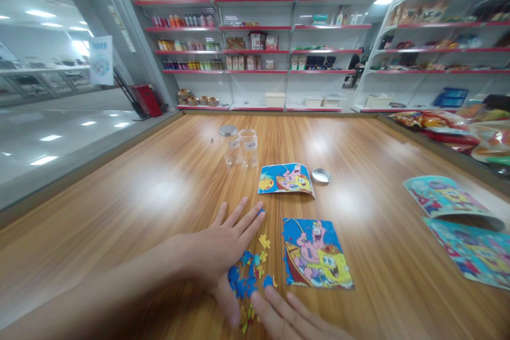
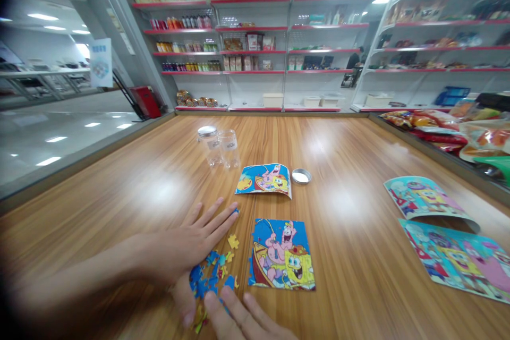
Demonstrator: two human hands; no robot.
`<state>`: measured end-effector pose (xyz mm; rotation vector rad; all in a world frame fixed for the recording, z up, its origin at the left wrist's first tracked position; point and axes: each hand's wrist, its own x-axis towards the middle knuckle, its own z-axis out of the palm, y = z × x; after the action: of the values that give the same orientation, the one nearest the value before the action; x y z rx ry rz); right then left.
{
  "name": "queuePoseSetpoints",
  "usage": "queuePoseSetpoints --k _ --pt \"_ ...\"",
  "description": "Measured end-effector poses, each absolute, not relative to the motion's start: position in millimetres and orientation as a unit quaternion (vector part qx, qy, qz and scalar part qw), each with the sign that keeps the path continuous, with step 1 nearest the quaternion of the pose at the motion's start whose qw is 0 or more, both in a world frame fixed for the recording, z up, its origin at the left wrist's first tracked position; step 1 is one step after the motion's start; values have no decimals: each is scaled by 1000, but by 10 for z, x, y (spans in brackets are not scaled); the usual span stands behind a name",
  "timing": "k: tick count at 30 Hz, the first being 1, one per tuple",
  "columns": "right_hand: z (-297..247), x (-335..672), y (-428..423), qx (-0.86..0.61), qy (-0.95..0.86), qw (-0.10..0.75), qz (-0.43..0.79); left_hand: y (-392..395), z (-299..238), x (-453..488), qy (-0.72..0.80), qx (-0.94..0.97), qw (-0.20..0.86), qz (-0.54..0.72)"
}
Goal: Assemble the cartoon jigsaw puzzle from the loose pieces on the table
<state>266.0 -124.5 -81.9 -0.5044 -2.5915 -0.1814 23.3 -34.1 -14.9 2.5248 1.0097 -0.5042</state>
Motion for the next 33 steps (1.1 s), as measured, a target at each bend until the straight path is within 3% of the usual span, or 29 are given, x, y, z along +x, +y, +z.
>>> queuePoseSetpoints --k 3,6,9,12,19,26,33 --pt "-488 2735 -1054 -224 -934 277 -5 -334 -114 160 334 905 203 -168" --pt "-350 2848 -802 -323 -910 251 64 -254 -51 67 295 919 229 -123" --pt "-448 2904 -619 -350 -895 246 124 -80 -85 19 295 924 243 14" --pt "-555 2891 -572 -370 -882 236 173 127 -258 16 386 870 240 192" --pt "-531 2867 -591 -363 -882 237 185 274 -504 -6 443 828 242 244" --pt "-538 2860 -557 -360 -878 250 192 137 -612 251 564 750 164 306" --pt "-517 2886 -565 -341 -889 240 190 -34 -513 331 449 829 174 285"
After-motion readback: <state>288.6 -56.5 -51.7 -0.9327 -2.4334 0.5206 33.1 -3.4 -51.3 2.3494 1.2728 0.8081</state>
